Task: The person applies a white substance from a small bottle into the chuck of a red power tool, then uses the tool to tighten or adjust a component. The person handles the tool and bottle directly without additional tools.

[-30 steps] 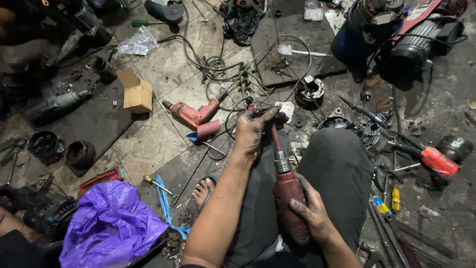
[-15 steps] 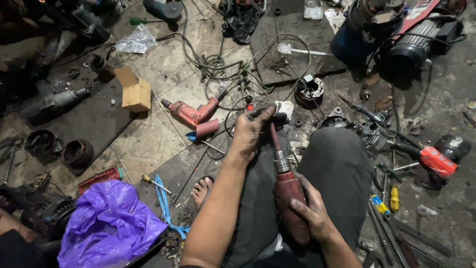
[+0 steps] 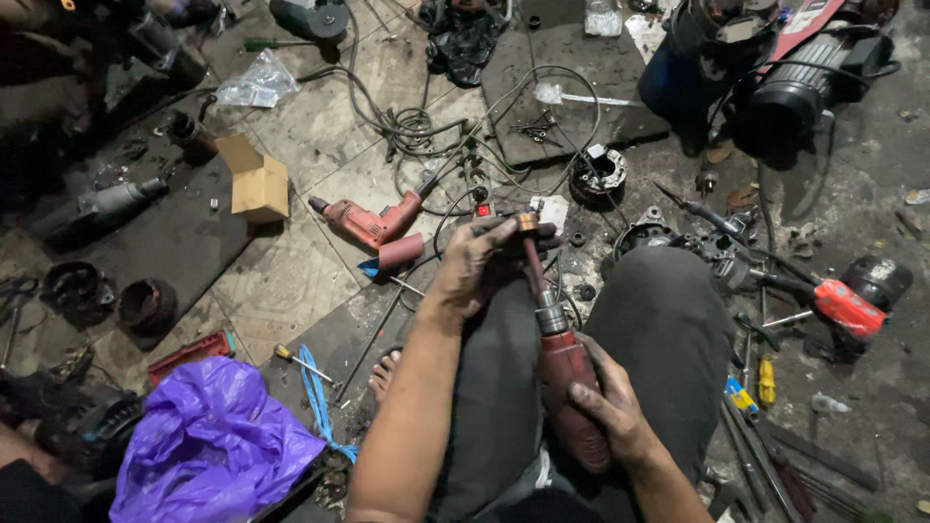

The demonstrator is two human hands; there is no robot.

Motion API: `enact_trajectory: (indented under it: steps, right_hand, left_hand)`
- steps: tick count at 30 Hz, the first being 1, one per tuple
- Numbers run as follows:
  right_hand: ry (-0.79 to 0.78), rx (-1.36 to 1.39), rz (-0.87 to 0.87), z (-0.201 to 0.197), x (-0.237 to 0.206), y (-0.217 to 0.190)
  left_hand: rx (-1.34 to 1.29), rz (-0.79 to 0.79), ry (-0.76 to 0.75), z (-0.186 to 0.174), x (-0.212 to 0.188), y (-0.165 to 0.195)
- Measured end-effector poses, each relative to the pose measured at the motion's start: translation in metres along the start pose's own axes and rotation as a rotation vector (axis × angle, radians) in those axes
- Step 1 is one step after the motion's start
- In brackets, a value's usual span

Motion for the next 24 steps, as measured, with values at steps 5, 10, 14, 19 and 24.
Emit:
enact_trajectory:
  steps: [5,10,14,19,24]
  right_hand:
    - [-0.054,-0.046,-0.067,-0.003,0.000,0.001]
    - [-0.045,-0.007,-0.108,-0.003,0.000,0.003]
    - [-0.042,0.246,-0.003,0.001,-0.002,0.004]
    - [-0.043,0.202,-0.010,0.001,0.001,0.003]
    - [-0.024,0.157,-0.008,0.002,0.001,0.002]
  left_hand:
    - [0.080,0.065,0.036,0.006,0.001,0.008]
    - [0.056,0.034,0.057,0.003,0.002,-0.001]
    - [0.072,0.036,0.101,0.004,0.005,-0.009]
    - [-0.018,0.014,0.098,0.008,0.005,-0.008]
    - [-0.020,0.031,0.150,0.007,0.004,-0.010]
Point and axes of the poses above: each hand's wrist, its own x-axis towards the middle knuckle, its own z-axis out of the palm, y = z × x, the point moved 1 cm from there along x, towards the middle knuckle, and after that the axes turned 7 degrees about -x, right-handed, at the moved point
